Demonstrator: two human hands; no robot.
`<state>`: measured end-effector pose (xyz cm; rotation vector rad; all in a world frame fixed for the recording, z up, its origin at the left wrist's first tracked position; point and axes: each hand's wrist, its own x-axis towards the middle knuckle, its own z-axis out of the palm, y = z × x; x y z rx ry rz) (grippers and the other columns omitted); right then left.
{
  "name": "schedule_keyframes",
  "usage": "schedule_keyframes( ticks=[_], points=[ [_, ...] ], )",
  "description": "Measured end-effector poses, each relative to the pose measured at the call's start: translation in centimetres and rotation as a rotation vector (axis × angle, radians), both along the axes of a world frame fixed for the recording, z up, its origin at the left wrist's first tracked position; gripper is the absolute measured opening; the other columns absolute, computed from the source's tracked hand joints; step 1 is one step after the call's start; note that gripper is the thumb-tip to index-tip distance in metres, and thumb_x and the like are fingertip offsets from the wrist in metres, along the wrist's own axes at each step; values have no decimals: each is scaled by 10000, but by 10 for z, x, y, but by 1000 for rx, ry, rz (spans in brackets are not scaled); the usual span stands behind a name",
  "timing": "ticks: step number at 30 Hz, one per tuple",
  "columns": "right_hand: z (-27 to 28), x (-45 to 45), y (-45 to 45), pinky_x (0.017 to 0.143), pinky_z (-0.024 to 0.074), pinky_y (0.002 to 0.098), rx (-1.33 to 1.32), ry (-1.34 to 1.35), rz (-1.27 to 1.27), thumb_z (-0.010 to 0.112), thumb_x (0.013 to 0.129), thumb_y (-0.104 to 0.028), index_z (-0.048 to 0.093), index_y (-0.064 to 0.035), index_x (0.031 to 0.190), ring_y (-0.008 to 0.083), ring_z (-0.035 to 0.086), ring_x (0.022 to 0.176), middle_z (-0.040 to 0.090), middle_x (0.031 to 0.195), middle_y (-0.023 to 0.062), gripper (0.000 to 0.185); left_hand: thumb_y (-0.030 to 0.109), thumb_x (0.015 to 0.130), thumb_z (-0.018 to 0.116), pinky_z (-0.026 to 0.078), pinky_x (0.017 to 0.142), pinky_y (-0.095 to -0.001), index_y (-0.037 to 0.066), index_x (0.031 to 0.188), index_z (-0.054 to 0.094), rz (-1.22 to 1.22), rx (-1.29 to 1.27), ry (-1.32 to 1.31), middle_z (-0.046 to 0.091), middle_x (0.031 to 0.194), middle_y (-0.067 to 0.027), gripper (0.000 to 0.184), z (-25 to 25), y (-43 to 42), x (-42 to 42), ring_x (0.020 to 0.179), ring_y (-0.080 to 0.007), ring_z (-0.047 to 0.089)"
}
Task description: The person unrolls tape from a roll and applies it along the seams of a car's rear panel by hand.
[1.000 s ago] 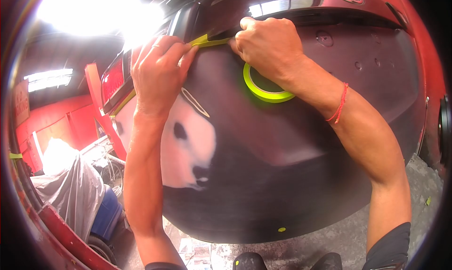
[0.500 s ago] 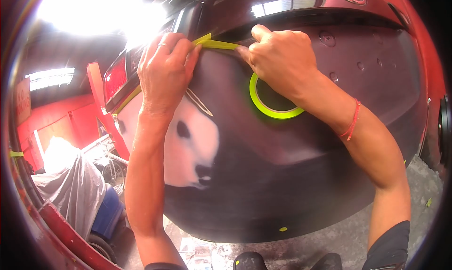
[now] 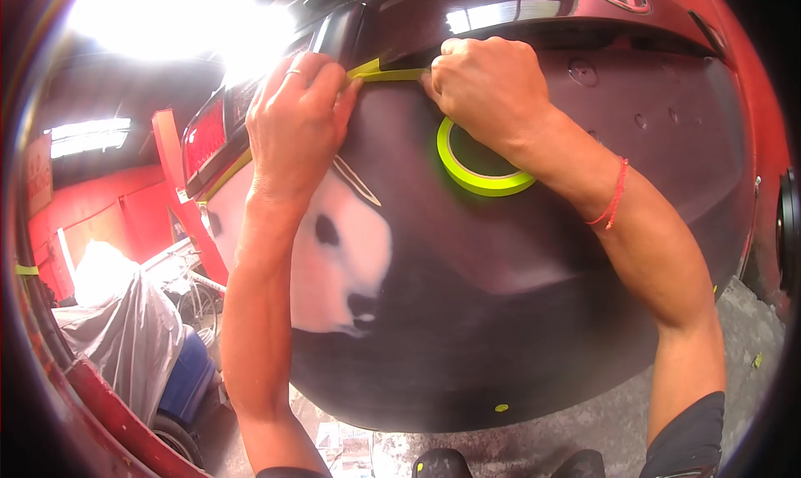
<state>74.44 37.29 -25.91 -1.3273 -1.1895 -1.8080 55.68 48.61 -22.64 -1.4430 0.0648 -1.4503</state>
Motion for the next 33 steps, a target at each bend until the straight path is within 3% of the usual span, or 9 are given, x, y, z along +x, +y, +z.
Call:
schedule_keyframes(
  ticks=[8,10,20,23,25,26,27,30,33],
  points=[
    [2,-3,2,521,550,367,10,17,-24,679,757,-161,755,-136,690,280,734,662,707,672,92,104,161,798,784,542,695,-392,96,814,633,-4,11,-18,624,895,-2,166,-1,-4,1,847,-248,629],
    [4,-3,2,526,551,367,-8,13,-42,678,760,-164,757,-138,694,276,734,663,706,669,91,106,192,842,789,536,669,-406,73,835,611,15,23,-5,666,956,-14,214,0,-2,0,833,-269,628],
    [4,-8,-3,566,570,373,-35,48,-32,662,782,-168,779,-152,734,281,746,709,724,706,84,127,236,809,815,541,693,-408,88,837,648,-8,10,-14,666,911,-26,225,3,-4,-2,853,-267,656],
    [4,-7,-5,571,574,380,-35,40,-44,650,799,-176,789,-163,758,275,750,717,736,735,73,145,262,765,838,542,688,-405,98,872,664,39,5,1,663,890,-31,262,6,-8,-4,842,-272,656],
    [4,-7,-3,545,563,399,-30,39,-17,621,812,-207,759,-169,712,268,732,646,715,692,76,174,278,730,854,541,728,-408,111,961,675,237,-98,-107,656,863,-23,337,9,-13,-6,834,-264,658],
    [4,-6,-3,544,564,395,-35,44,3,625,810,-212,761,-166,715,273,734,645,716,693,82,172,259,708,871,533,798,-414,117,1120,650,217,-124,-132,678,977,-25,489,19,-4,-10,918,-267,659],
    [4,-6,-3,543,566,392,-40,48,23,628,808,-217,763,-164,718,278,735,644,716,693,89,171,259,708,871,533,798,-414,117,1120,650,186,-116,-120,678,977,-25,489,23,-8,-9,918,-267,659],
    [5,-7,-7,547,566,392,-61,65,37,646,792,-205,772,-154,731,276,735,639,720,697,91,150,192,656,894,486,970,-435,110,1257,575,230,-13,38,619,1284,-70,686,22,-27,-5,1153,-302,595],
    [5,-11,-9,574,571,399,-127,121,32,659,781,-197,786,-151,744,275,740,663,726,710,90,140,164,658,875,521,927,-418,122,1234,581,203,49,110,611,1219,-51,648,26,-43,18,1111,-275,597]
  ],
)
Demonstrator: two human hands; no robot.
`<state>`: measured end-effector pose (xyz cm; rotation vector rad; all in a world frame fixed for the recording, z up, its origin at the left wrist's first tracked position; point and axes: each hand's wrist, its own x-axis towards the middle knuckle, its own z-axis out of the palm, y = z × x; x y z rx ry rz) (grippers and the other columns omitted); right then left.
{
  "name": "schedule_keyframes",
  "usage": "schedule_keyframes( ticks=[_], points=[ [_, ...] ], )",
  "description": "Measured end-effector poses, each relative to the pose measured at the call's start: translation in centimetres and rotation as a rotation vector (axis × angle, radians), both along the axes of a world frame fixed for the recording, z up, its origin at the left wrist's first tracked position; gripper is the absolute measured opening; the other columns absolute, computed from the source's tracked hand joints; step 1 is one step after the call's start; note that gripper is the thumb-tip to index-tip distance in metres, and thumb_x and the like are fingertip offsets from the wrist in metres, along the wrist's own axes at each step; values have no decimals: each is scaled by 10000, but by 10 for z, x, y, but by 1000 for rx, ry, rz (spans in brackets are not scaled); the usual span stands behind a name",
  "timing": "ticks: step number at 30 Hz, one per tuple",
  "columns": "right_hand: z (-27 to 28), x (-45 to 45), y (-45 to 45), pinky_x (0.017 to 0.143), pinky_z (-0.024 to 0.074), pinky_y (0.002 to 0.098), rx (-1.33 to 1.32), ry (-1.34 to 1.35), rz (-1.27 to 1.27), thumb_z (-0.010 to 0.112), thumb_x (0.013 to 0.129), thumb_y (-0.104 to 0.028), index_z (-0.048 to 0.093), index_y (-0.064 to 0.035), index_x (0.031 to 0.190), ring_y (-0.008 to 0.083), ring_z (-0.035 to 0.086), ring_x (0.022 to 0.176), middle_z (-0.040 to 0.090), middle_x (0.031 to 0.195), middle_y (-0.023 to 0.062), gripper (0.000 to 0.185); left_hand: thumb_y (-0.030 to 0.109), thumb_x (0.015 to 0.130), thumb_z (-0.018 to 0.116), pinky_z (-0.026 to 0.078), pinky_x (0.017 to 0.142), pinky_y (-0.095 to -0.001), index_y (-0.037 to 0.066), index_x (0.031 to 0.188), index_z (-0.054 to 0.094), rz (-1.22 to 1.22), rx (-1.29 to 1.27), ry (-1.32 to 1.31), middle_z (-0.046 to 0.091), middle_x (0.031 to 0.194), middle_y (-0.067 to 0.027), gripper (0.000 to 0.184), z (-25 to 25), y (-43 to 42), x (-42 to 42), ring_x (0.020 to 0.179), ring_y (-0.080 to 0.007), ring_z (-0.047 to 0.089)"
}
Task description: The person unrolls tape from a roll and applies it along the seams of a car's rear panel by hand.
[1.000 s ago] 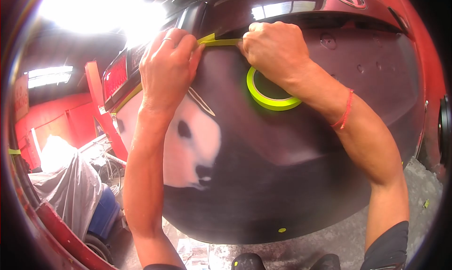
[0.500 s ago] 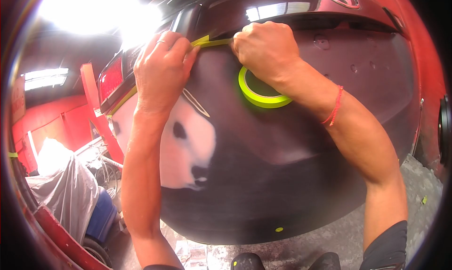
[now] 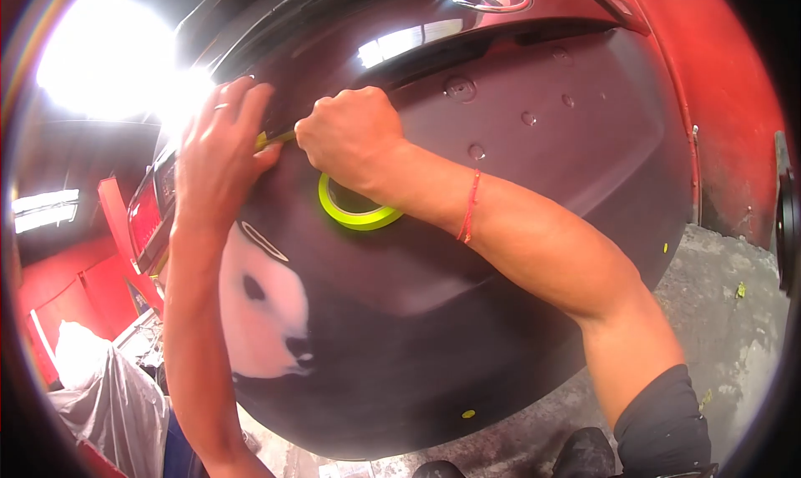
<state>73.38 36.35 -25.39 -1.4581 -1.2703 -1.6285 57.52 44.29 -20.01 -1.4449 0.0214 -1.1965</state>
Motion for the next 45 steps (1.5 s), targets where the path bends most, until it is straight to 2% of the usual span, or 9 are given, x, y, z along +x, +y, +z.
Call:
schedule_keyframes(
  ticks=[12,17,22,31,33,34,36,40,45],
  points=[
    [-1,0,2,588,575,380,23,25,-63,663,791,-178,796,-154,763,251,753,723,744,747,77,138,219,671,871,466,1001,-434,105,1092,636,-129,59,86,603,1216,-78,495,7,17,12,1137,-301,577],
    [-2,8,0,569,566,389,135,8,-59,673,774,-165,759,-122,702,288,739,685,722,707,107,120,209,720,859,468,976,-454,102,1146,647,-215,-193,-8,630,1236,-90,488,-6,23,13,1153,-304,586],
    [-5,9,-8,552,554,403,118,86,-42,688,757,-154,749,-87,698,315,725,646,701,685,140,108,88,752,804,463,1019,-460,66,1262,609,-117,-362,200,626,1248,-132,546,8,1,12,1171,-343,576],
    [-22,14,2,545,554,428,241,35,68,670,745,-130,720,-56,657,337,709,612,690,665,151,126,162,726,850,451,1036,-457,105,1312,580,-182,-309,161,604,1299,-132,648,10,13,22,1203,-366,552],
    [-43,-8,-3,524,550,424,130,27,19,643,765,-124,719,-11,732,318,712,599,689,654,157,140,175,721,856,453,1030,-454,104,1309,580,-174,-323,152,603,1299,-134,654,12,12,24,1205,-366,552],
    [-53,-16,2,562,557,451,31,110,-31,676,904,-327,709,27,1052,316,698,608,687,691,129,385,174,719,859,454,1030,-454,102,1306,580,-184,-331,161,602,1301,-136,654,12,13,24,1211,-366,550],
    [-70,-22,10,535,537,451,135,70,-17,676,902,-290,661,61,1191,312,667,553,664,678,119,454,172,717,861,454,1029,-454,100,1303,580,-196,-330,193,600,1303,-139,654,13,13,25,1218,-366,547],
    [-84,-15,5,511,517,442,71,180,64,685,886,-251,655,60,1234,284,640,536,644,670,102,467,152,709,866,475,1002,-441,105,1268,598,-237,-350,150,620,1271,-119,622,10,12,27,1189,-342,564],
    [-88,5,0,490,512,403,217,-56,91,702,861,-244,662,24,1227,250,638,576,629,644,77,455,134,709,867,478,1007,-441,92,1282,590,-216,-376,156,620,1284,-118,638,9,8,25,1198,-355,564]
  ],
)
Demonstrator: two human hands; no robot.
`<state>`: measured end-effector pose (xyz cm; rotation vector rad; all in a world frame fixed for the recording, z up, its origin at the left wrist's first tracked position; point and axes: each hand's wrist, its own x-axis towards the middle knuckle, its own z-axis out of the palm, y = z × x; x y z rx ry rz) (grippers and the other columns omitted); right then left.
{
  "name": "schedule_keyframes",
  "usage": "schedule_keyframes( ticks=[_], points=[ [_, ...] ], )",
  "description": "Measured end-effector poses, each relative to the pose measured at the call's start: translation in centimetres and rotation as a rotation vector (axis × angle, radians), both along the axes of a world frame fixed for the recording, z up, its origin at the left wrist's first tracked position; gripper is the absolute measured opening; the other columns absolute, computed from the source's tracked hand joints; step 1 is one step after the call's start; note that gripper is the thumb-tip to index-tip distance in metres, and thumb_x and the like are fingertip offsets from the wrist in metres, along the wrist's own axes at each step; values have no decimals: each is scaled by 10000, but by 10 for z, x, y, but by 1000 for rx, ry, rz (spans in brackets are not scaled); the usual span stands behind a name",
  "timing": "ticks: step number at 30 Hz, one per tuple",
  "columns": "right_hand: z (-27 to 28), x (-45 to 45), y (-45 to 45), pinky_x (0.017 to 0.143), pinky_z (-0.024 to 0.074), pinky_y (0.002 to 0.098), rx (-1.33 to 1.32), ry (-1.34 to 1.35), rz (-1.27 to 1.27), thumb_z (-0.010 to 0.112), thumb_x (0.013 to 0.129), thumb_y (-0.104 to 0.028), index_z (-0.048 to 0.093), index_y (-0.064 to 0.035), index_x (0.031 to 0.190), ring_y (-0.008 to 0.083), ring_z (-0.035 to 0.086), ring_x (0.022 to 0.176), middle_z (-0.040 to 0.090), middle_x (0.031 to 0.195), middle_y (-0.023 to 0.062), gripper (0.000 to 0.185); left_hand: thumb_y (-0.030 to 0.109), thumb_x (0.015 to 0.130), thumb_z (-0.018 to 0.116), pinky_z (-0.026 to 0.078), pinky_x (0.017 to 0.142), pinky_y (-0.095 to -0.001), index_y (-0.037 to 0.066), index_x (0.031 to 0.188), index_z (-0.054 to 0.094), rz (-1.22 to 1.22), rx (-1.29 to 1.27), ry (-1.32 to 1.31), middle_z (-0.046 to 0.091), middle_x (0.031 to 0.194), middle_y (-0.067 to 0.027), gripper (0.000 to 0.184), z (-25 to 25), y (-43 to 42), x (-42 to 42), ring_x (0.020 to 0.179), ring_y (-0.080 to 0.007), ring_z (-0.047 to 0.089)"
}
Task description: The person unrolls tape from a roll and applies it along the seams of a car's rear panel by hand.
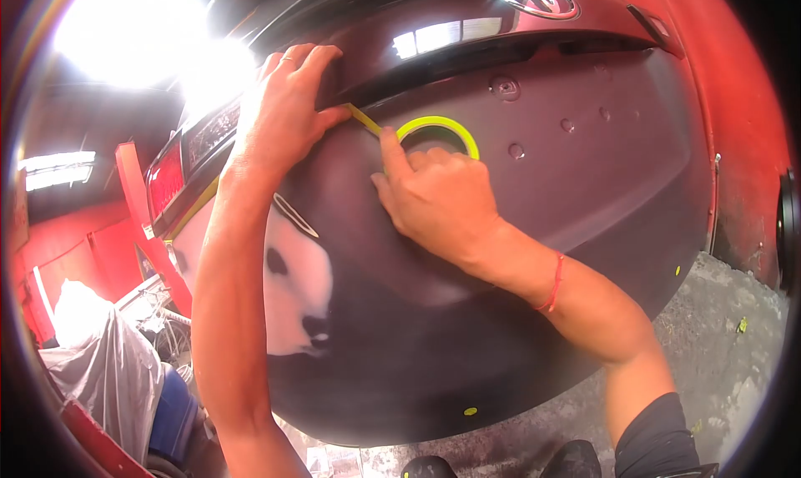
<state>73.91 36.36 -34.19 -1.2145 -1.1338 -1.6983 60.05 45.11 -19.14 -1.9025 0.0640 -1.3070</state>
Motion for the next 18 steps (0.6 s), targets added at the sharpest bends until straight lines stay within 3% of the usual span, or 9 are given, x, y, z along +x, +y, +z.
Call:
schedule_keyframes(
  ticks=[5,7,8,9,11,12,17,18],
  points=[
    [17,26,-17,496,520,428,-52,67,-73,679,880,-246,683,-52,1201,286,642,557,620,622,67,375,150,731,851,469,1011,-449,103,1264,604,-3,10,-4,628,1278,-105,589,-2,-1,-2,1188,-350,562],
    [32,37,-25,464,504,431,-29,109,-168,598,837,-130,706,-42,1118,286,655,529,634,587,101,314,170,754,835,453,1021,-450,106,1268,602,19,35,-19,630,1275,-102,568,-2,-1,-1,1188,-344,562],
    [38,41,-25,478,507,453,-33,130,-151,621,789,-93,718,-53,995,314,658,547,651,722,163,231,170,754,835,453,1021,-450,106,1268,602,22,31,-20,630,1275,-102,568,-2,0,0,1188,-344,562],
    [43,42,-24,478,507,453,-37,131,-150,621,789,-93,718,-53,995,314,658,547,651,722,163,231,169,748,831,444,1027,-449,106,1271,600,1,7,-25,626,1279,-101,575,-3,1,2,1194,-341,559],
    [49,39,-21,486,503,457,-20,151,-105,649,735,-56,707,-21,879,337,652,554,621,916,222,158,167,742,828,436,1033,-448,107,1273,598,-21,-21,-27,623,1282,-100,582,-4,3,5,1199,-339,555],
    [52,31,-23,531,514,464,-56,244,-30,656,722,-31,683,5,790,346,667,663,561,1025,241,81,146,750,811,451,1030,-446,105,1298,569,0,-31,-35,583,1328,-108,601,-5,4,6,1214,-353,551],
    [56,33,-4,615,526,446,47,103,129,725,751,-120,708,-16,771,311,645,825,587,969,182,107,125,767,774,442,1074,-431,114,1352,537,7,-105,-45,530,1403,-115,631,-1,5,4,1288,-341,521],
    [56,32,-2,650,524,436,52,41,143,750,753,-153,718,-26,771,297,632,863,595,958,161,132,120,774,769,415,1109,-420,130,1382,530,-36,-139,87,514,1441,-104,653,8,7,-4,1337,-323,489]
  ],
)
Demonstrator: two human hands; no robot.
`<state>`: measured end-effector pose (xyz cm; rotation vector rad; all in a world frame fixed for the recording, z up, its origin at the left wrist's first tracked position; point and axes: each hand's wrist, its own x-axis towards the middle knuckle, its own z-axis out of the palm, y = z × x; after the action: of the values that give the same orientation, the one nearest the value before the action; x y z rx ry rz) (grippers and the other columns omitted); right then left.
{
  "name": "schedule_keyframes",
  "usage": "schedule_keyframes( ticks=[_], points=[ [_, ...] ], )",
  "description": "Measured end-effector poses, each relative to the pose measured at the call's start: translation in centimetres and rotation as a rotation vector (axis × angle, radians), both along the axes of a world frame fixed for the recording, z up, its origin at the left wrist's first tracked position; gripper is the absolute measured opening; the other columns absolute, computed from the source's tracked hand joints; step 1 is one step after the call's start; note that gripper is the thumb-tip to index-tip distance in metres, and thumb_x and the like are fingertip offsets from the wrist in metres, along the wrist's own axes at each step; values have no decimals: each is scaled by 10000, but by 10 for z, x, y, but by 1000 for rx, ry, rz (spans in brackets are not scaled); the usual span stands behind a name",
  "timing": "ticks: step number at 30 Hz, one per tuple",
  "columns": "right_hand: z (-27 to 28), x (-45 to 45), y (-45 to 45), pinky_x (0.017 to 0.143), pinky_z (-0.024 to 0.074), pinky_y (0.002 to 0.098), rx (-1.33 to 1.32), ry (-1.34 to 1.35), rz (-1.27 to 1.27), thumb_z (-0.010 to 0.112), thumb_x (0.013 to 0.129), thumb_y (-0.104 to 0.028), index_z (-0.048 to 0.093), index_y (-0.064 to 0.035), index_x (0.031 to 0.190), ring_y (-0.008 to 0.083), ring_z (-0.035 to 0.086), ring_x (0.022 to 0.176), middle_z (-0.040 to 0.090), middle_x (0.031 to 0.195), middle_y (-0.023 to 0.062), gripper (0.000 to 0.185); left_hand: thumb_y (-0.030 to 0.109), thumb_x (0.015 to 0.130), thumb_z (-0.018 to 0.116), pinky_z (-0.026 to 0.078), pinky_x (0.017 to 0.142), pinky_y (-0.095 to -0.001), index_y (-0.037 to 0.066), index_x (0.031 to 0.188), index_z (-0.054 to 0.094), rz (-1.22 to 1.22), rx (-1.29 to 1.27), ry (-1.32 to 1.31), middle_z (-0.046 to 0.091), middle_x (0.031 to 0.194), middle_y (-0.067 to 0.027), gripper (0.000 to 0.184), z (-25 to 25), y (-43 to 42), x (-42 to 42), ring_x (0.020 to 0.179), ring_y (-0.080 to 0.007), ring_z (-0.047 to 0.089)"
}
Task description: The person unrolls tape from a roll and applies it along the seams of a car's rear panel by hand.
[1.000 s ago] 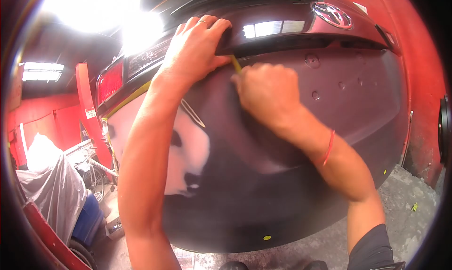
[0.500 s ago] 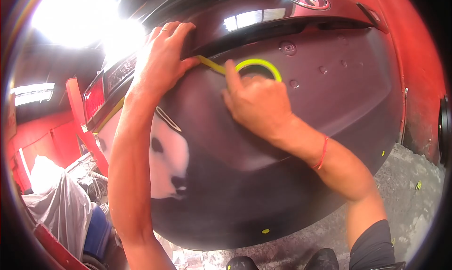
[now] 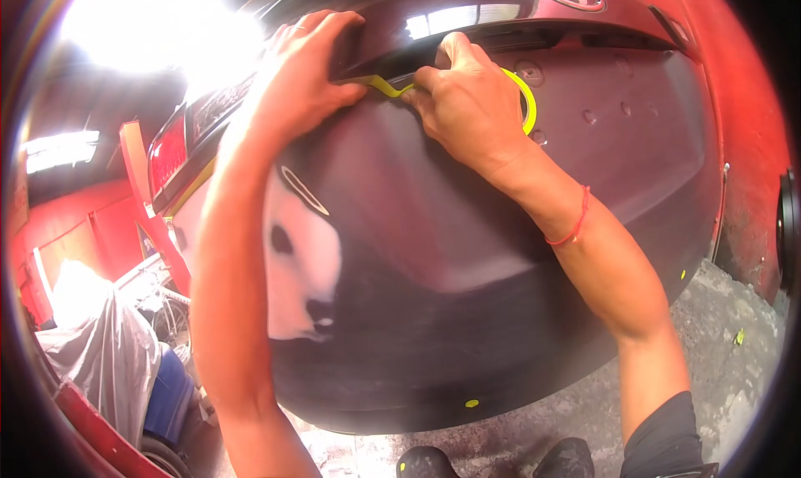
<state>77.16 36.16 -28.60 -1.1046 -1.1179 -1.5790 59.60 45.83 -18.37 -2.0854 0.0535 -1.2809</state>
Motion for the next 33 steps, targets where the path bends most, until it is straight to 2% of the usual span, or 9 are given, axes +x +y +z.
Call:
schedule_keyframes(
  ticks=[1,2,9,16,22,24,27,30,33],
  points=[
    [1,1,1,650,524,436,-1,-3,0,750,753,-153,718,-26,771,297,632,863,595,958,161,132,115,781,763,388,1145,-408,147,1411,522,-53,-33,129,497,1479,-94,676,7,1,-9,1386,-304,458],
    [2,3,2,664,509,418,28,-39,-58,765,750,-180,729,-44,784,285,626,850,609,933,133,146,107,796,759,323,1201,-393,176,1455,507,-50,-247,154,446,1556,-74,709,7,-1,-21,1467,-266,376],
    [4,4,8,706,449,389,118,-129,-182,771,777,-234,745,-91,819,260,609,868,657,778,55,151,104,810,764,289,1224,-398,189,1428,546,-80,-232,126,424,1585,-86,660,2,12,-20,1494,-259,347],
    [0,-7,2,733,442,419,-22,-147,-93,737,853,-245,730,-74,774,278,613,815,682,723,78,188,133,823,768,335,1197,-410,167,1401,564,-64,-95,27,494,1526,-118,614,-5,15,-16,1457,-286,410],
    [11,-18,-4,754,462,460,-230,156,99,693,924,-338,717,-40,746,349,646,786,691,690,131,348,176,850,770,342,1189,-412,160,1397,562,-61,-20,35,504,1512,-130,586,-3,20,-14,1455,-296,410],
    [13,-26,-19,752,484,483,-456,381,259,670,944,-381,707,-23,728,379,660,711,681,664,154,420,186,857,770,345,1187,-412,157,1398,559,-65,21,30,506,1509,-132,582,-3,24,-13,1457,-297,407],
    [13,-23,-18,722,512,485,-449,380,183,691,924,-406,709,-18,717,380,669,659,675,647,170,440,202,874,765,348,1183,-411,154,1402,551,-40,46,4,510,1503,-137,571,-4,26,-11,1459,-303,402],
    [19,-31,-25,690,528,471,-523,475,265,719,898,-437,716,-15,720,373,680,680,681,661,171,458,222,887,762,349,1184,-412,158,1408,548,-22,65,-9,511,1501,-136,567,-6,26,-10,1461,-304,399],
    [23,-33,-31,661,536,452,-557,497,196,740,877,-460,727,-23,725,361,690,690,695,680,155,463,223,890,760,347,1187,-412,160,1410,549,-32,52,-7,513,1500,-133,565,-7,23,-13,1463,-298,397]
  ],
)
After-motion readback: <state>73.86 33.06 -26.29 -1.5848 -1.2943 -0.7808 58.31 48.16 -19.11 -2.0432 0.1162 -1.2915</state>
